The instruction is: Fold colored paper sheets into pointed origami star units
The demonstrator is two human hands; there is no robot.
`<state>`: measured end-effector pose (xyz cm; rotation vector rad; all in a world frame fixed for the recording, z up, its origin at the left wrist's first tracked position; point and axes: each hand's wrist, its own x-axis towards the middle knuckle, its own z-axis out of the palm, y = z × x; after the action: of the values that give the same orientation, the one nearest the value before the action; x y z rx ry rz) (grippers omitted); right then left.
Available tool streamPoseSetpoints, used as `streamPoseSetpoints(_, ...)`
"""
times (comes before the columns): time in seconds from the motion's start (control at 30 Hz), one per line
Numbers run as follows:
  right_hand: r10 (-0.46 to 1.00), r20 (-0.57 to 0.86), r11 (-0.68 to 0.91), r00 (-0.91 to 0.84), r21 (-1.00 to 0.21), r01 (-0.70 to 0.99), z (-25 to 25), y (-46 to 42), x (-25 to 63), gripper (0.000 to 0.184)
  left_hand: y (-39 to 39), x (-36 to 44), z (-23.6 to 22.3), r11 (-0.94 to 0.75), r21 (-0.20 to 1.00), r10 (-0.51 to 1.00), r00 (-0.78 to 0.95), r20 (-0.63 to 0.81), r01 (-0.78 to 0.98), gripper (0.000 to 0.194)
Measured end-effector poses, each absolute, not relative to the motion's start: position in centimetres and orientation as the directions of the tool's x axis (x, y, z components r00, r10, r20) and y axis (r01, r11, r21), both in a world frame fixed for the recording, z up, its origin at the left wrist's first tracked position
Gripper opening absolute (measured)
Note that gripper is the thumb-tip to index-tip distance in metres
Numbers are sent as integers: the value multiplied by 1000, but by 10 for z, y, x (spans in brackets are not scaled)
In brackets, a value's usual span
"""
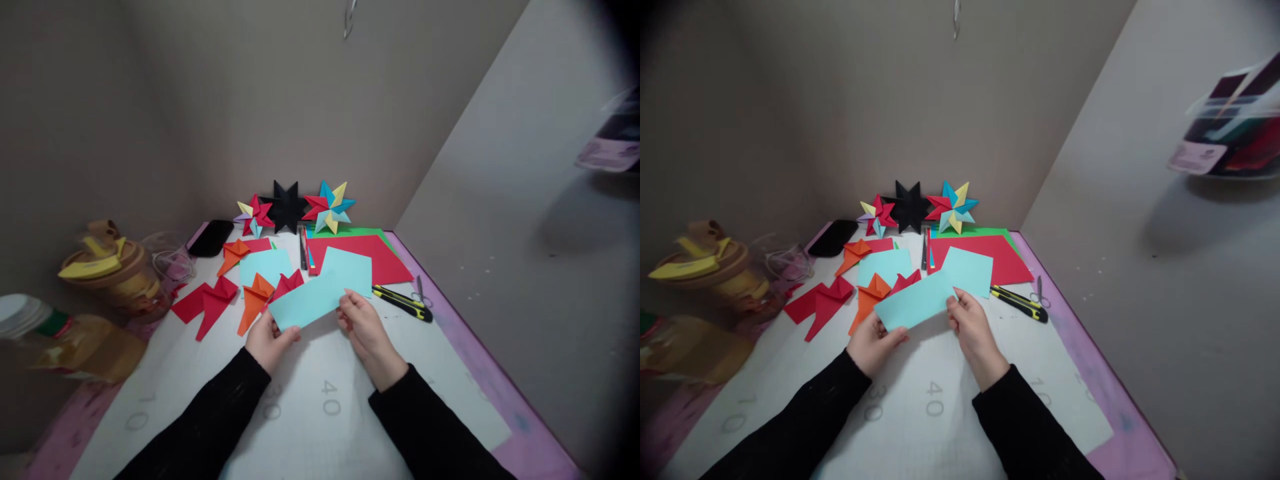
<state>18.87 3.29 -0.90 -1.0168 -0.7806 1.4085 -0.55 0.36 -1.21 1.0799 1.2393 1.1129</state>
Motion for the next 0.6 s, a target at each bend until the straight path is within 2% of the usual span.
streamPoseSetpoints(0.2, 968, -111, -22, 224, -930, -367, -10, 43, 208, 27, 10, -12, -11, 149, 988, 989, -7, -149, -49, 46)
streamPoseSetpoints(0.3, 978, -141, -76, 153, -927, -368, -8, 40, 205, 29, 12, -14, -10, 151, 986, 988, -25, -153, -75, 48)
streamPoseSetpoints(0.43, 958, -275, -284, -83, -874, -395, -14, 29, 179, 36, 10, -12, -8, 137, 990, 990, -11, -138, -41, 45)
streamPoseSetpoints(0.6, 973, -231, -212, 2, -897, -389, -22, 25, 168, 41, 8, -10, -12, 123, 992, 991, 46, -124, 17, 40)
